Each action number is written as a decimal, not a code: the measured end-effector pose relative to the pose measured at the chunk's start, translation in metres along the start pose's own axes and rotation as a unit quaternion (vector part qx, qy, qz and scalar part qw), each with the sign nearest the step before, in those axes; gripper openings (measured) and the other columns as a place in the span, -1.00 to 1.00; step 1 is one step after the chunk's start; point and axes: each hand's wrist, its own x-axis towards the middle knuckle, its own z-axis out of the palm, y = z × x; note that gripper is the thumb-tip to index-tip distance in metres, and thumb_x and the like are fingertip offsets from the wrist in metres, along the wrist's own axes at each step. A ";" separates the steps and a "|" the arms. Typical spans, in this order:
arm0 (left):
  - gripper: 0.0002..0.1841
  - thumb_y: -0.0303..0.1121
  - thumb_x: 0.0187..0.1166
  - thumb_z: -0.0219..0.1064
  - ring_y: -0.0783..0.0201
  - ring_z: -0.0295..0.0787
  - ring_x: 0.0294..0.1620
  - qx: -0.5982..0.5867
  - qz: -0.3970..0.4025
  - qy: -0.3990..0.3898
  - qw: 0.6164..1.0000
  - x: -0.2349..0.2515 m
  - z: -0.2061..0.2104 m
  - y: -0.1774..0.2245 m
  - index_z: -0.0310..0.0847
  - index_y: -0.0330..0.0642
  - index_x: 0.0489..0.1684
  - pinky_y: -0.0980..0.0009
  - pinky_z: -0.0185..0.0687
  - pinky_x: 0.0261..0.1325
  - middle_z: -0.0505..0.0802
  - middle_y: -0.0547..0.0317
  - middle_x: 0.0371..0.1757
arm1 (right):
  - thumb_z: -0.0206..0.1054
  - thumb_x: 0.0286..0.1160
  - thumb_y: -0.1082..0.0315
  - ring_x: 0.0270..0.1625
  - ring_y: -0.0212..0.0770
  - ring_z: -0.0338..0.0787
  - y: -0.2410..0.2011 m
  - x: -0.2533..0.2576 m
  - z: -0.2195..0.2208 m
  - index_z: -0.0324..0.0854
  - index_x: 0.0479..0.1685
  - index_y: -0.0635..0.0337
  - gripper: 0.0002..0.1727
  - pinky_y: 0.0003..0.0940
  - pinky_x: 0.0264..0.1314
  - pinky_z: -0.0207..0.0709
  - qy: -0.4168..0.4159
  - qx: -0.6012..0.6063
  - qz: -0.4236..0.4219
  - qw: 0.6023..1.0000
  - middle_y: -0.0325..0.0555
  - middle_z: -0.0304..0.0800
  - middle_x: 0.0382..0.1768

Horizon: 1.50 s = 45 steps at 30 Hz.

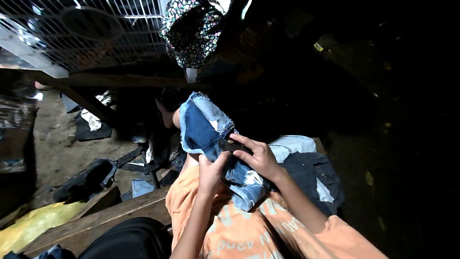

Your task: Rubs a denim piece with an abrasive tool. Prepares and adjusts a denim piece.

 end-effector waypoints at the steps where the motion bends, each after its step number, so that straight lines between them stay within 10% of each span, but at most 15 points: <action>1: -0.80 -0.70 0.36 0.32 0.50 0.86 -0.25 0.001 0.002 0.001 1.000 0.000 0.000 0.000 0.57 -0.30 -0.13 0.49 0.82 -0.03 0.88 0.31 -0.35 | 0.20 0.67 -0.08 -0.07 -0.11 0.91 0.000 0.001 0.004 0.74 0.37 0.08 -0.47 -0.07 -0.10 0.72 0.012 0.004 0.000 1.000 -0.01 0.92 0.03; 10: -0.85 -0.66 0.46 0.35 0.47 0.86 -0.26 0.009 -0.003 0.009 1.000 0.012 -0.002 -0.011 0.58 -0.39 -0.10 0.47 0.82 -0.04 0.88 0.24 -0.34 | 0.24 0.69 0.29 0.03 -0.58 0.77 0.000 0.021 0.021 0.73 0.15 0.37 -0.67 -0.59 0.18 0.62 0.015 0.241 0.080 0.967 -0.14 0.86 0.05; 14: -0.79 -0.68 0.42 0.34 0.44 0.87 -0.25 0.001 -0.021 -0.017 1.000 0.016 -0.010 -0.010 0.55 -0.40 -0.03 0.44 0.83 -0.03 0.88 0.22 -0.30 | 0.12 0.74 0.33 -0.58 -0.74 0.34 0.000 0.035 -0.010 0.69 0.01 0.14 -0.78 -0.79 -0.53 0.20 -0.128 0.393 0.214 0.885 -0.57 0.57 -0.49; 19: -0.87 -0.52 0.44 0.45 0.56 0.83 -0.32 0.068 0.003 0.038 0.997 0.018 -0.006 -0.004 0.64 -0.34 -0.18 0.54 0.80 -0.09 0.86 0.34 -0.40 | 0.18 0.71 0.34 -0.40 -0.77 0.50 -0.003 0.033 -0.011 0.68 0.10 0.20 -0.78 -0.79 -0.31 0.38 -0.129 0.380 0.185 0.897 -0.53 0.71 -0.29; 23: -0.89 -0.57 0.45 0.45 0.45 0.86 -0.31 0.056 0.002 0.026 0.998 0.026 -0.007 -0.006 0.68 -0.38 -0.18 0.46 0.82 -0.08 0.88 0.20 -0.39 | 0.21 0.72 0.14 0.29 -0.46 0.73 -0.001 0.021 -0.004 0.65 0.39 0.25 -0.55 -0.43 0.43 0.56 -0.096 0.224 0.116 0.963 -0.12 0.79 0.26; 27: -0.94 -0.64 0.46 0.36 0.47 0.84 -0.36 0.030 -0.001 0.024 0.999 0.024 -0.005 -0.006 0.66 -0.31 -0.27 0.48 0.81 -0.13 0.86 0.26 -0.44 | 0.15 0.67 -0.18 0.10 -0.03 0.84 -0.005 0.010 -0.001 0.59 0.57 -0.04 -0.37 0.10 0.16 0.64 -0.069 0.036 0.104 0.992 0.02 0.87 0.13; 34: -0.91 -0.66 0.51 0.29 0.47 0.83 -0.41 -0.001 -0.016 0.030 0.999 0.020 -0.003 -0.006 0.64 -0.28 -0.29 0.48 0.82 -0.18 0.85 0.27 -0.48 | 0.04 0.74 -0.19 -0.40 -0.07 0.66 -0.011 0.004 0.001 0.37 0.72 0.17 -0.25 -0.02 -0.29 0.59 -0.073 -0.028 0.078 0.994 -0.02 0.72 -0.37; 45: -0.91 -0.68 0.51 0.26 0.45 0.83 -0.40 -0.018 -0.021 0.032 0.999 0.018 0.000 -0.006 0.61 -0.31 -0.28 0.46 0.81 -0.17 0.85 0.24 -0.47 | 0.09 0.73 -0.13 -0.21 0.10 0.86 -0.008 0.003 0.007 0.47 0.65 0.16 -0.31 0.10 -0.20 0.67 -0.033 -0.079 0.058 0.995 0.15 0.88 -0.03</action>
